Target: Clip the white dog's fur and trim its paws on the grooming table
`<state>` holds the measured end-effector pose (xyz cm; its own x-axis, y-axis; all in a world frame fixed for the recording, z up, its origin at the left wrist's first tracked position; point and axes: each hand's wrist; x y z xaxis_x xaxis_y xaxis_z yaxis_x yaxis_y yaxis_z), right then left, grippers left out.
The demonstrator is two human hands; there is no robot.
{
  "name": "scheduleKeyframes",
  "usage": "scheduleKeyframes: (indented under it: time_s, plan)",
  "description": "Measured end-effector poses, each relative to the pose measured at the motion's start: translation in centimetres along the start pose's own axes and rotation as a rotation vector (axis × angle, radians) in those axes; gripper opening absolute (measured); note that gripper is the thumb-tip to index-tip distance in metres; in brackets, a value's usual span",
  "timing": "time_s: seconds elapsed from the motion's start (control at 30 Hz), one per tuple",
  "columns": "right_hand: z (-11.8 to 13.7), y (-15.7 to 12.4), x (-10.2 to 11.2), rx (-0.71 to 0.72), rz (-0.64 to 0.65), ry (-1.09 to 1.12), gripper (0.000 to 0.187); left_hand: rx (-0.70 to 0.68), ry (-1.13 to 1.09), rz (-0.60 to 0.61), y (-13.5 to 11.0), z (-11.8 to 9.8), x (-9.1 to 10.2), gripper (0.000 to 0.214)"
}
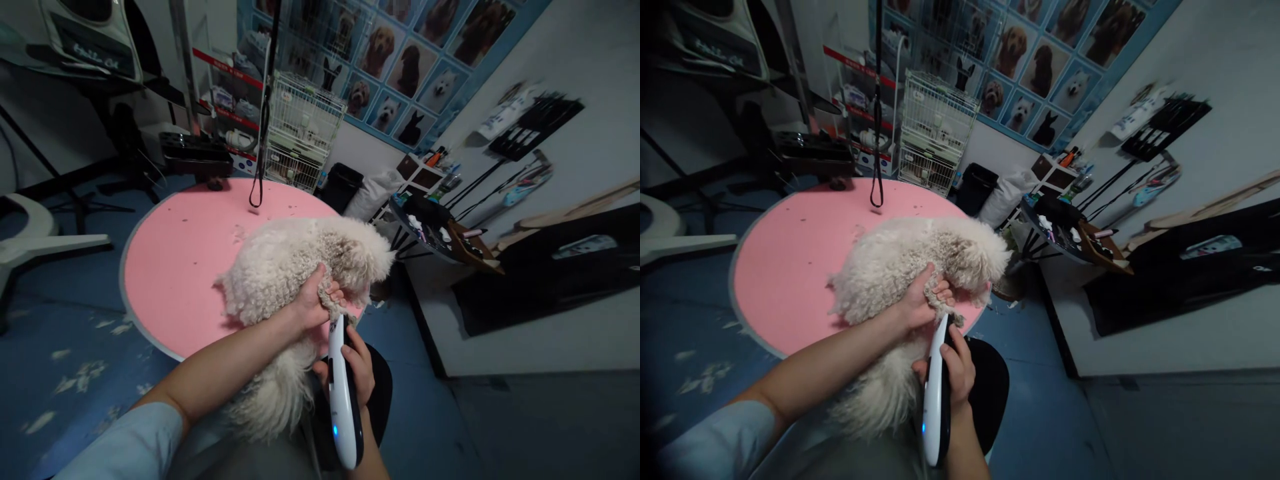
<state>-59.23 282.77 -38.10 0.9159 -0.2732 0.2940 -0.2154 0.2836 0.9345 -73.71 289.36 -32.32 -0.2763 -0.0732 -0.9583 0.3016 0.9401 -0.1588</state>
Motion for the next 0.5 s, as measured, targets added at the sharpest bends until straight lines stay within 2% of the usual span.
scheduleKeyframes:
  time_s: [0.17,0.5]
  plan:
    - [-0.17,-0.14,0.66,-0.02,0.027,0.046,0.049,0.014,0.009,-0.016,-0.04,-0.07,-0.07,0.053]
    - [-0.38,-0.68,0.53,0.016,0.045,0.041,0.045,0.047,0.022,-0.072,-0.11,-0.09,0.09,0.052]
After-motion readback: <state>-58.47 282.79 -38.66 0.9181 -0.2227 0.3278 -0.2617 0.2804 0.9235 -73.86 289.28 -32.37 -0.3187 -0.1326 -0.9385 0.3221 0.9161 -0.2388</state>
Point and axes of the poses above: each hand's wrist, its own y-axis towards the middle knuckle, its own x-axis out of the back of the hand, z = x × y, and after that the axes turned 11 degrees about y, right-handed
